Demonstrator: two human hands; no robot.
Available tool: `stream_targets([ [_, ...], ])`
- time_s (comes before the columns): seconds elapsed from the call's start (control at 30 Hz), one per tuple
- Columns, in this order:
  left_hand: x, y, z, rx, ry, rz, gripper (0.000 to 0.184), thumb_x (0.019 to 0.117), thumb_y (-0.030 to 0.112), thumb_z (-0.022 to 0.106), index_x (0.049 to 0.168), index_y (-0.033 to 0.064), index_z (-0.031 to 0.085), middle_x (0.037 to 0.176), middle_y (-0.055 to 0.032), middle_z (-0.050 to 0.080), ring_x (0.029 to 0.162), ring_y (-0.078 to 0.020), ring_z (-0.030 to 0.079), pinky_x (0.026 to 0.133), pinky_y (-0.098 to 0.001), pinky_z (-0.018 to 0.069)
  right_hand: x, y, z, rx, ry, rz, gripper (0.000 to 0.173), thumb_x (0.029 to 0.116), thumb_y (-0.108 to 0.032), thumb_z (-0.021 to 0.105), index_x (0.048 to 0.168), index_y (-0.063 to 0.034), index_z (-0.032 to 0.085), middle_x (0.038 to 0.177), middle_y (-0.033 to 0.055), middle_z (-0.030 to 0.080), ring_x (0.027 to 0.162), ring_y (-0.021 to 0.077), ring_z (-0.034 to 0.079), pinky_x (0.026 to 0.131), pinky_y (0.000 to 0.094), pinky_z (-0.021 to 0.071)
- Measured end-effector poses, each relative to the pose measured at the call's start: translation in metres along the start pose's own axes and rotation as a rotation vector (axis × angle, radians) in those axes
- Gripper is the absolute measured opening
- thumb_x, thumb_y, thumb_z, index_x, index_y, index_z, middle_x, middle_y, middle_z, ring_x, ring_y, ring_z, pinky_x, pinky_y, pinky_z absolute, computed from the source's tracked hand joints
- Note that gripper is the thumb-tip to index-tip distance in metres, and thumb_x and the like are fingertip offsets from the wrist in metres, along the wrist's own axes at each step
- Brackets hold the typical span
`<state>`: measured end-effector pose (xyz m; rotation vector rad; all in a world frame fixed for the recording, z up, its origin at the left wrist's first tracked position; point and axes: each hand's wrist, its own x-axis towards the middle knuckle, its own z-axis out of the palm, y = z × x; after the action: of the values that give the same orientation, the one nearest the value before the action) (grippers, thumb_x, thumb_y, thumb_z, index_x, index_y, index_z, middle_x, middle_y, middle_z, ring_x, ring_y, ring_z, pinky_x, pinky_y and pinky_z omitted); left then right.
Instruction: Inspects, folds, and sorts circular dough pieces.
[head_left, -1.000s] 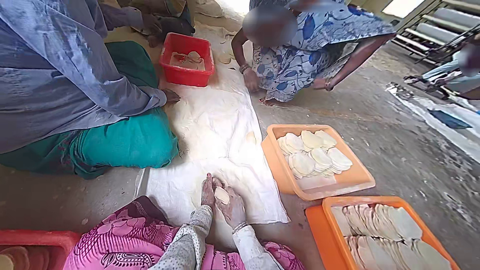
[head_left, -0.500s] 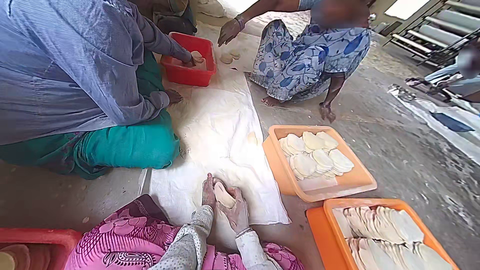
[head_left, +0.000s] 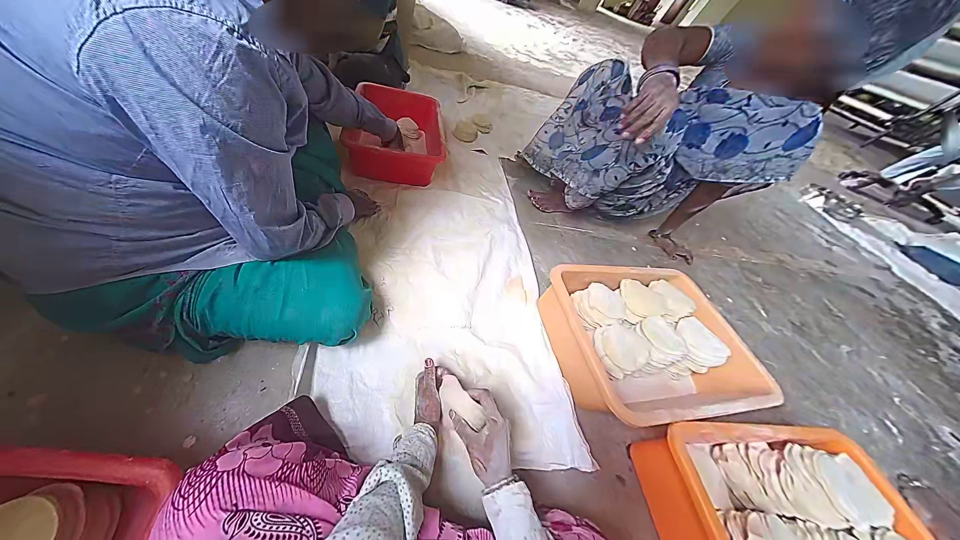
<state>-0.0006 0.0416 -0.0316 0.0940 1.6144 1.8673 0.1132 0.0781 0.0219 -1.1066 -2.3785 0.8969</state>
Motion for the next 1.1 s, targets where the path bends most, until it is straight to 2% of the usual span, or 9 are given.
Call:
stream_targets([
  [0.1, 0.001, -0.006, 0.002, -0.02, -0.029, 0.038, 0.07, 0.1108, 0.04, 0.011, 0.082, 0.0034, 0.063, 0.075, -0.0079, 0.066, 0.078, -0.0175, 0.066, 0.081, -0.0359, 0.0556, 0.002, 0.0, -0.006, -0.024, -0.157, 0.085, 0.064, 0.0766, -0.031, 0.084, 0.131, -0.0029, 0.064, 0.123, 0.0151, 0.07, 0.113, 0.0281, 0.068, 0.101, 0.0484, 0.053],
  [0.17, 0.003, -0.007, 0.003, -0.025, -0.052, 0.065, 0.07, 0.1104, 0.039, 0.009, 0.078, 0.0051, 0.062, 0.072, -0.0058, 0.066, 0.076, -0.0165, 0.067, 0.08, -0.0352, 0.0561, 0.009, -0.01, -0.006, -0.1, -0.199, 0.07, 0.05, 0.0782, -0.025, 0.081, 0.121, -0.0009, 0.069, 0.115, 0.0174, 0.072, 0.108, 0.0315, 0.07, 0.097, 0.0511, 0.0536],
  [0.3, 0.001, -0.001, 0.0, 0.012, 0.001, 0.014, 0.064, 0.1117, 0.038, 0.015, 0.091, 0.0001, 0.063, 0.085, -0.0103, 0.061, 0.088, -0.0178, 0.06, 0.088, -0.0358, 0.0494, -0.003, -0.011, -0.006, 0.044, -0.001, 0.021, 0.053, 0.0753, -0.026, 0.084, 0.118, 0.0011, 0.069, 0.113, 0.0177, 0.073, 0.104, 0.0302, 0.071, 0.092, 0.0503, 0.0559],
  [0.4, 0.003, -0.006, 0.002, -0.008, -0.04, 0.02, 0.073, 0.1102, 0.043, 0.011, 0.084, 0.0025, 0.066, 0.079, -0.0098, 0.068, 0.081, -0.019, 0.067, 0.084, -0.0384, 0.0554, 0.001, -0.006, -0.006, -0.038, -0.159, 0.099, 0.061, 0.0789, -0.032, 0.082, 0.13, -0.0038, 0.065, 0.122, 0.0143, 0.071, 0.113, 0.0275, 0.068, 0.101, 0.0484, 0.0528],
  [0.57, 0.002, 0.0, 0.002, -0.008, -0.004, -0.009, 0.067, 0.1118, 0.04, 0.014, 0.093, -0.0004, 0.064, 0.084, -0.0103, 0.063, 0.085, -0.0173, 0.062, 0.086, -0.0353, 0.0513, 0.001, -0.01, -0.005, 0.068, 0.015, 0.01, 0.051, 0.0767, -0.025, 0.083, 0.118, 0.0011, 0.069, 0.11, 0.017, 0.073, 0.101, 0.028, 0.072, 0.092, 0.048, 0.0569],
  [0.67, 0.001, -0.005, 0.003, -0.034, -0.016, -0.02, 0.071, 0.1111, 0.044, 0.013, 0.092, -0.001, 0.065, 0.082, -0.0114, 0.066, 0.082, -0.0189, 0.065, 0.082, -0.0375, 0.0547, 0.001, -0.004, -0.007, 0.019, -0.105, 0.114, 0.068, 0.0759, -0.034, 0.085, 0.132, -0.0029, 0.062, 0.124, 0.0151, 0.07, 0.113, 0.0269, 0.068, 0.101, 0.0477, 0.0533],
  [0.77, 0.003, -0.007, 0.003, -0.02, -0.032, 0.021, 0.071, 0.1107, 0.042, 0.012, 0.085, 0.0025, 0.064, 0.076, -0.0067, 0.065, 0.078, -0.0149, 0.065, 0.08, -0.0338, 0.0548, 0.013, -0.014, -0.008, -0.088, -0.206, 0.104, 0.052, 0.082, -0.028, 0.079, 0.125, -0.0022, 0.068, 0.118, 0.0176, 0.072, 0.111, 0.0318, 0.069, 0.099, 0.052, 0.0519],
  [0.9, 0.001, -0.006, -0.001, 0.036, 0.001, -0.022, 0.066, 0.1123, 0.039, 0.018, 0.107, -0.0063, 0.067, 0.103, -0.0201, 0.066, 0.101, -0.0245, 0.061, 0.098, -0.0408, 0.047, 0.0, -0.007, -0.008, 0.07, 0.008, 0.015, 0.055, 0.0747, -0.027, 0.083, 0.12, 0.0007, 0.069, 0.112, 0.0167, 0.073, 0.103, 0.0278, 0.071, 0.092, 0.0487, 0.0566],
  [1.1, -0.004, 0.007, 0.0, 0.061, -0.017, -0.028, 0.067, 0.1121, 0.039, 0.014, 0.102, -0.0037, 0.066, 0.097, -0.0161, 0.066, 0.097, -0.0202, 0.062, 0.094, -0.0369, 0.049, 0.007, -0.013, -0.01, -0.031, -0.042, 0.026, 0.05, 0.0795, -0.026, 0.082, 0.118, 0.0026, 0.07, 0.11, 0.0206, 0.073, 0.103, 0.0347, 0.071, 0.094, 0.0542, 0.0543],
])
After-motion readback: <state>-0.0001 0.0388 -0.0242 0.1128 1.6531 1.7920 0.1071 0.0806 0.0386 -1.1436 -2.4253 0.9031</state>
